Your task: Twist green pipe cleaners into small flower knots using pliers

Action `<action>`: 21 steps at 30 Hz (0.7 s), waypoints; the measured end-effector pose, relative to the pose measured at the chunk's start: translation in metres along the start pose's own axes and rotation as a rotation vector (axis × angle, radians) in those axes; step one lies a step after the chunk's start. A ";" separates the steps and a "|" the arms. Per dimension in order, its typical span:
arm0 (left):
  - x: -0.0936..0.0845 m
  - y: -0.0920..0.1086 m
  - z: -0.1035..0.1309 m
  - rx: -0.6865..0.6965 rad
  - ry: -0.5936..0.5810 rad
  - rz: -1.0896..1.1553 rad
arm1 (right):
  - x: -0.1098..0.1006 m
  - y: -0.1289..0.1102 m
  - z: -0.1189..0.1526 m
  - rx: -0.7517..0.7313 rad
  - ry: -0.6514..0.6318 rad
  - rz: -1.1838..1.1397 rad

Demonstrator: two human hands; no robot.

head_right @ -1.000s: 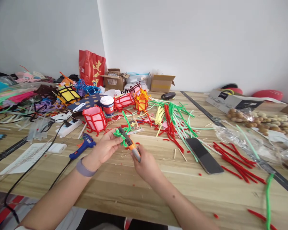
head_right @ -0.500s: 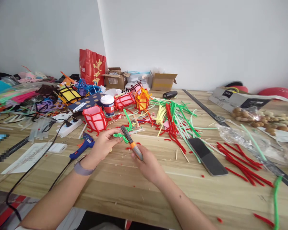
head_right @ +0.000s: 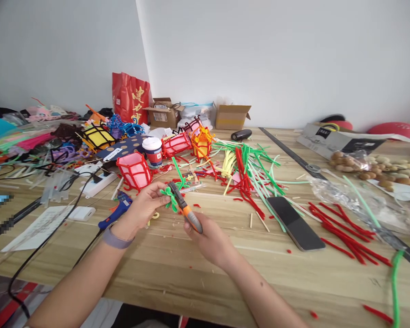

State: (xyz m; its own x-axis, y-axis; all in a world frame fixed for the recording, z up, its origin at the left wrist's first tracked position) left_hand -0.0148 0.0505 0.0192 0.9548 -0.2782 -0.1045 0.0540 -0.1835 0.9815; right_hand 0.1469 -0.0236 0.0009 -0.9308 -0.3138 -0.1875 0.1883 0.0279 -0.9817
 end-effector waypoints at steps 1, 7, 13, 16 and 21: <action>0.000 0.000 0.000 0.008 -0.001 -0.004 | 0.000 0.000 0.000 0.009 -0.002 -0.012; -0.003 0.010 0.003 0.132 0.012 -0.172 | 0.000 -0.003 0.002 0.046 -0.035 -0.030; -0.005 0.011 0.000 0.157 -0.041 -0.266 | -0.003 -0.001 0.002 0.033 -0.006 0.067; -0.003 0.009 0.001 0.130 0.005 -0.207 | -0.004 0.003 0.000 0.018 0.026 0.098; 0.004 0.007 0.005 0.160 0.057 -0.174 | -0.004 0.004 -0.001 0.030 0.096 0.143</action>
State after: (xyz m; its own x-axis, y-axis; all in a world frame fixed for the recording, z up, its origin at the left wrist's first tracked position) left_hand -0.0119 0.0431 0.0244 0.9503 -0.1770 -0.2561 0.1763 -0.3720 0.9114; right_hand 0.1511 -0.0212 -0.0027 -0.9193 -0.2169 -0.3284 0.3285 0.0370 -0.9438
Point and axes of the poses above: each hand's wrist, its own z-axis away from the middle knuckle, its own x-axis out of the palm, y = z × x, the point moved 4 cm from there along -z, towards the middle knuckle, and after that the axes turned 15 degrees about -z, right-handed, at the moved point
